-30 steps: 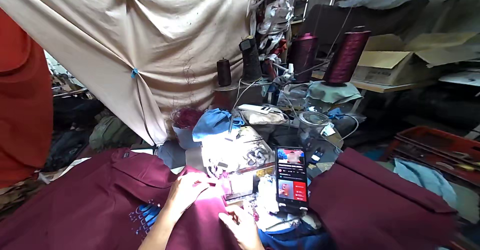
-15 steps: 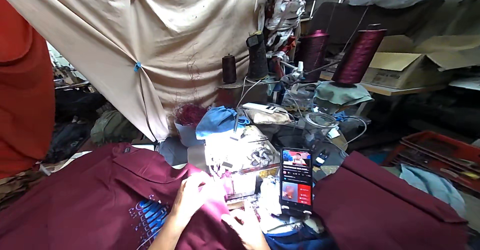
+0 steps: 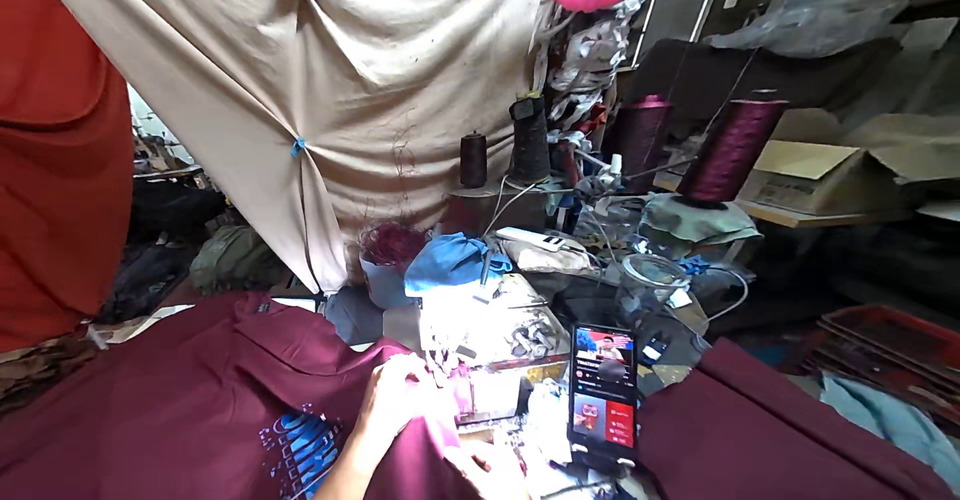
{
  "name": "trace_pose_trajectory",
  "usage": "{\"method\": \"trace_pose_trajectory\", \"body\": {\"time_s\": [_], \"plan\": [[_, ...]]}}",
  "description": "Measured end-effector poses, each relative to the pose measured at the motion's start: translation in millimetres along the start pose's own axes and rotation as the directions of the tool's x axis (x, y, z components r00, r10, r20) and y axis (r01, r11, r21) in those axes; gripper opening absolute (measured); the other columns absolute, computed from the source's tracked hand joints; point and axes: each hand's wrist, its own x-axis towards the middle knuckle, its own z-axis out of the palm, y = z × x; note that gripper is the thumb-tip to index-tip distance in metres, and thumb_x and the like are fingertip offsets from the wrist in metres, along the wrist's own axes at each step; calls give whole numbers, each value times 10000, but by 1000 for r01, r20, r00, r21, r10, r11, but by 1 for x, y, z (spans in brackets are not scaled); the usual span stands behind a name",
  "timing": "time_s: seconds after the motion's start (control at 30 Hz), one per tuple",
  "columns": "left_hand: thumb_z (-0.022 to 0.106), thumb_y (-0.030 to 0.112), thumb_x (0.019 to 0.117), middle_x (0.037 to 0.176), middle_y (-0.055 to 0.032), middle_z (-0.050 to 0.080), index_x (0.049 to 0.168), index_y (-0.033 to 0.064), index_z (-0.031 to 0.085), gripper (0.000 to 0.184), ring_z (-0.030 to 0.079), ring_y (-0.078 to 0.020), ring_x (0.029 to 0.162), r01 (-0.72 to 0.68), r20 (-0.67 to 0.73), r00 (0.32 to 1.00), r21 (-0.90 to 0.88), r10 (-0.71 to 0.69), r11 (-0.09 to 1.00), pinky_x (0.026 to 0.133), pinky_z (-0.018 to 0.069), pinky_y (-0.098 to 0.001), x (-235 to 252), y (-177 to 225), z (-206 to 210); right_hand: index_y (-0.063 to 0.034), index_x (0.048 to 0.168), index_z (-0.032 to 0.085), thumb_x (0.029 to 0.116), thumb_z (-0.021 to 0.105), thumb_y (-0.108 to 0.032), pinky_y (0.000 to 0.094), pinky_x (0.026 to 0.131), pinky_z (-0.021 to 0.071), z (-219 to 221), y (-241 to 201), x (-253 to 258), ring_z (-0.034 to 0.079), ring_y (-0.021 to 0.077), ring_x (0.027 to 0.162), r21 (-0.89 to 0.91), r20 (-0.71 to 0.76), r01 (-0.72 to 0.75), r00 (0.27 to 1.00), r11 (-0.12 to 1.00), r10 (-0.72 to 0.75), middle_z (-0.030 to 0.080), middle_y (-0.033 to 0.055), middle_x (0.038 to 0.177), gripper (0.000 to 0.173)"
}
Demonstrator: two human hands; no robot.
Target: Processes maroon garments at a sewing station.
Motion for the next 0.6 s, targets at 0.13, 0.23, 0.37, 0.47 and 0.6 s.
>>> {"method": "trace_pose_trajectory", "body": {"time_s": [0.13, 0.23, 0.37, 0.47, 0.6], "plan": [[756, 277, 867, 1024, -120, 753, 976, 29, 775, 272, 709, -229, 1028, 18, -10, 1000, -44, -18, 999, 971, 542, -422, 1, 2, 0, 11, 848, 741, 943, 694, -163, 297, 753, 532, 4, -3, -2, 627, 49, 731, 59, -9, 17, 1000, 998, -17, 687, 26, 757, 204], [744, 234, 876, 1095, -151, 744, 1027, 7, 773, 274, 693, -258, 1095, 51, 33, 998, -42, -50, 998, 1022, 519, -440, 11, -5, -3, 25, 880, 747, 953, 675, -145, 318, 774, 545, 10, -6, 3, 648, 80, 757, 57, -63, 33, 998, 998, -29, 699, 54, 780, 199], [654, 144, 943, 1125, -225, 705, 1066, -68, 716, 252, 660, -320, 1124, 134, 71, 988, 26, -136, 991, 1036, 490, -453, 40, -17, -3, 31, 896, 756, 952, 684, -172, 430, 838, 540, 18, -22, 24, 679, 198, 826, -69, -152, -17, 988, 997, 6, 717, 124, 827, 222], [608, 145, 984, 1225, -253, 678, 1155, -75, 702, 294, 622, -336, 1219, 270, 116, 953, 97, -281, 958, 1080, 455, -439, 53, 14, -18, 94, 981, 723, 903, 696, -82, 330, 860, 536, 35, -17, 36, 664, 131, 877, 85, -296, 91, 953, 992, -62, 715, 136, 900, 195], [632, 157, 940, 1223, -198, 687, 1181, -3, 703, 298, 632, -311, 1205, 322, 12, 946, 96, -325, 942, 1067, 473, -468, 67, -6, -2, 66, 908, 730, 902, 707, -84, 317, 788, 529, 37, -23, 39, 638, 102, 800, 150, -347, 88, 937, 985, -31, 698, 96, 832, 153]]}}
